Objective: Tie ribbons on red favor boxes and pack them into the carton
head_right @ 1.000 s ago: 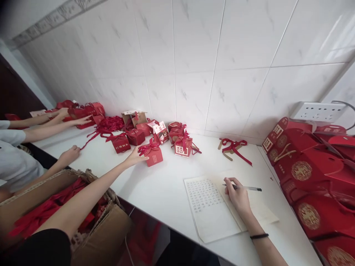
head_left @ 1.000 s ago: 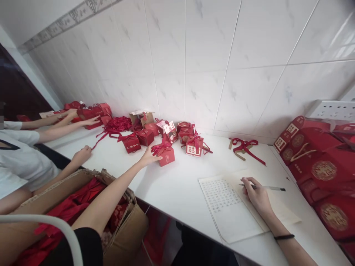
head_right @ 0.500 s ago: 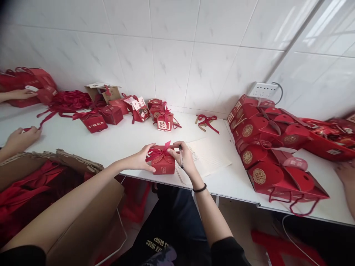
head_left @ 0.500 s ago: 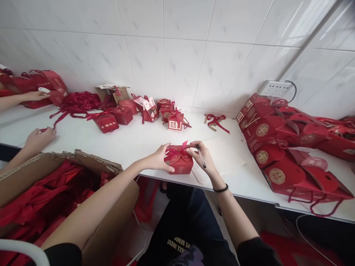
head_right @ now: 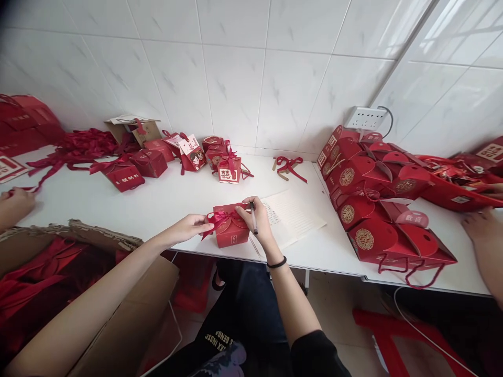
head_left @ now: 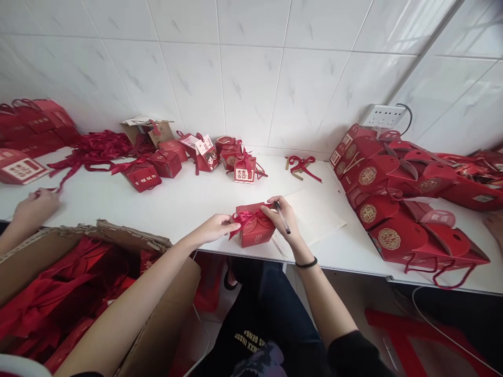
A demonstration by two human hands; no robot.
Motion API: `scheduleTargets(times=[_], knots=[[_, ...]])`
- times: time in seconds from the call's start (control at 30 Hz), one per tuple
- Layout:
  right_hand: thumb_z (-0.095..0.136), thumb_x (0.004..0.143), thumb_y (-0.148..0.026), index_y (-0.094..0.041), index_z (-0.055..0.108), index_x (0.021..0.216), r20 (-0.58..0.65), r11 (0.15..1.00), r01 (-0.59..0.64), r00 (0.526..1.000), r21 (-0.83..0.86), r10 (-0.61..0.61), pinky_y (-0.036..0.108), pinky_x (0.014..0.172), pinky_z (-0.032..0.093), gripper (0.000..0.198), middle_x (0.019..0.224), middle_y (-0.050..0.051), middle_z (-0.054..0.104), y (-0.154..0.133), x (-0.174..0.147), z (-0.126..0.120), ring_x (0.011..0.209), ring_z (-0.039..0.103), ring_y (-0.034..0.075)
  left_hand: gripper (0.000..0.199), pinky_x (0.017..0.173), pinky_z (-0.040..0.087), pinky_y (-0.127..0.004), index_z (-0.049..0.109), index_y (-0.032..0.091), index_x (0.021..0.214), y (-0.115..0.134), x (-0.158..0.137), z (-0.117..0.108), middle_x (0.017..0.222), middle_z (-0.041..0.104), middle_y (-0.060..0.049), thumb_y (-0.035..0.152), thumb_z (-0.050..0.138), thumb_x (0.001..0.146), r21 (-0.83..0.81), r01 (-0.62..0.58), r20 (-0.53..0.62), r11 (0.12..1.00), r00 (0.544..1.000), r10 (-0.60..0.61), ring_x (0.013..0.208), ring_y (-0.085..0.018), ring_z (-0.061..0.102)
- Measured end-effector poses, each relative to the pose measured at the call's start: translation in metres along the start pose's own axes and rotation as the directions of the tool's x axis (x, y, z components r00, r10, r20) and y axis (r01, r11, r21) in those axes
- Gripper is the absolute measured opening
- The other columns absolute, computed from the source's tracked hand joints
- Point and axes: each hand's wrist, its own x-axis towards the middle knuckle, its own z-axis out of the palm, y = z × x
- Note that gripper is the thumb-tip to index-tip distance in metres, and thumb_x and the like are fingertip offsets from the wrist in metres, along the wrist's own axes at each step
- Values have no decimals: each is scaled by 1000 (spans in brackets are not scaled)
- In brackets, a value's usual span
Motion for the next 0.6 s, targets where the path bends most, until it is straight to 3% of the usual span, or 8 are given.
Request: scheduleTargets(times=[0.3,0.5,0.6], knots=[[65,69,-39,-20,48,77,-68,993,-107,992,43,110,25,57,37,27,68,-3,48,-2,-5,-1,60,46,14,37,75,43,-29,61,15,85,4,-3,-5,86,64,-3,51,54,78,78,21,100,997,995,-29,82,-19,58],[69,68,-38,-21,44,76,-57,936,-230,966,267,253,28,62,48,31,66,-4,46,9,-2,-8,63,51,14,33,70,42,-26,54,17,72,0,-5,-12,77,61,-1,48,49,81,156,35,160,987,985,-61,74,-16,56],[68,71,-45,-20,47,81,-61,960,-230,968,160,242,33,66,50,34,67,-2,49,11,-3,-15,67,54,18,30,78,44,-30,54,18,78,-1,-8,-14,87,62,-3,48,53,78,162,44,145,986,987,-67,84,-18,57]])
